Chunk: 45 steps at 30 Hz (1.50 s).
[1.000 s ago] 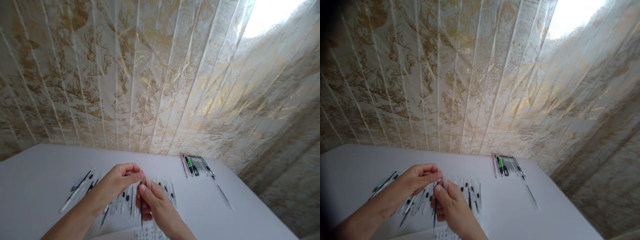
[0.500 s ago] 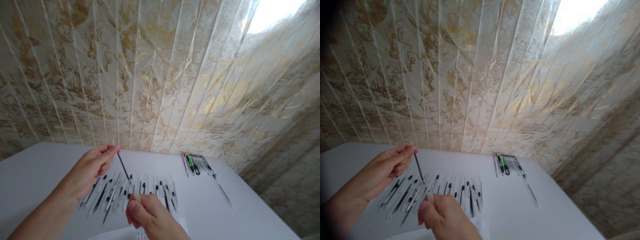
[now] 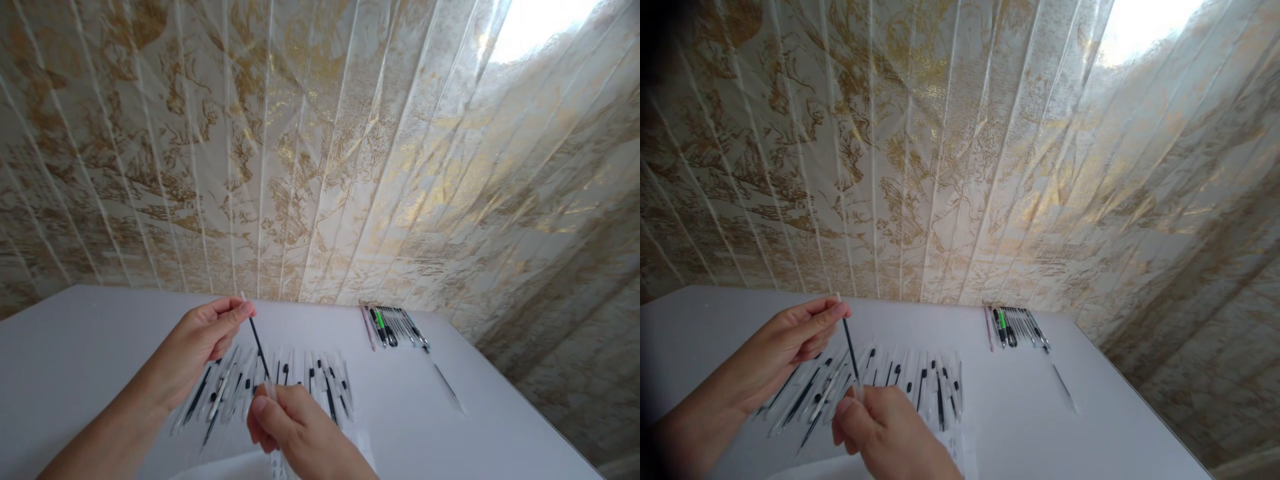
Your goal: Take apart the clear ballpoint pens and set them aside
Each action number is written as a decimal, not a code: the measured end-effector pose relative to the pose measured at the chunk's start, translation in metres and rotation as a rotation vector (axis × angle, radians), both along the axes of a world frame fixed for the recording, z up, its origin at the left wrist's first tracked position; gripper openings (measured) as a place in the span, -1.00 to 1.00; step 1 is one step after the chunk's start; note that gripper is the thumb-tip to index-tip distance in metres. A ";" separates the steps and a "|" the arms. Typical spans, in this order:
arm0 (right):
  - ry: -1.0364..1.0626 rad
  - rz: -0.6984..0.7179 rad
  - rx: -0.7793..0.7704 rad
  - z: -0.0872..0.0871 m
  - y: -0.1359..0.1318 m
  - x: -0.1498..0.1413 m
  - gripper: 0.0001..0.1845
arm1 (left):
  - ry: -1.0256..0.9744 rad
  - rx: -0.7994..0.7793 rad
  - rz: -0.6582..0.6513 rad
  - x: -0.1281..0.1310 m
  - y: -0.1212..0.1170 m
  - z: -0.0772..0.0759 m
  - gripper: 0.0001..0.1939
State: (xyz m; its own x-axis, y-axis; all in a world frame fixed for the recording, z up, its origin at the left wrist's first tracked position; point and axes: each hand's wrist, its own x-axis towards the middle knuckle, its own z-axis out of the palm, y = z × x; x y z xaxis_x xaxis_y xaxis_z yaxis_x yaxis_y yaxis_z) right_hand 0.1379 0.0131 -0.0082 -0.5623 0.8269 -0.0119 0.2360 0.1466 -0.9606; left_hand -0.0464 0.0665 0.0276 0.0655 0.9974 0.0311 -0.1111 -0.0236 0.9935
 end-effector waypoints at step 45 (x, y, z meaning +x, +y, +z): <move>-0.003 -0.249 0.174 -0.002 0.013 0.011 -0.44 | 0.114 -0.014 -0.266 0.021 -0.001 -0.016 -0.69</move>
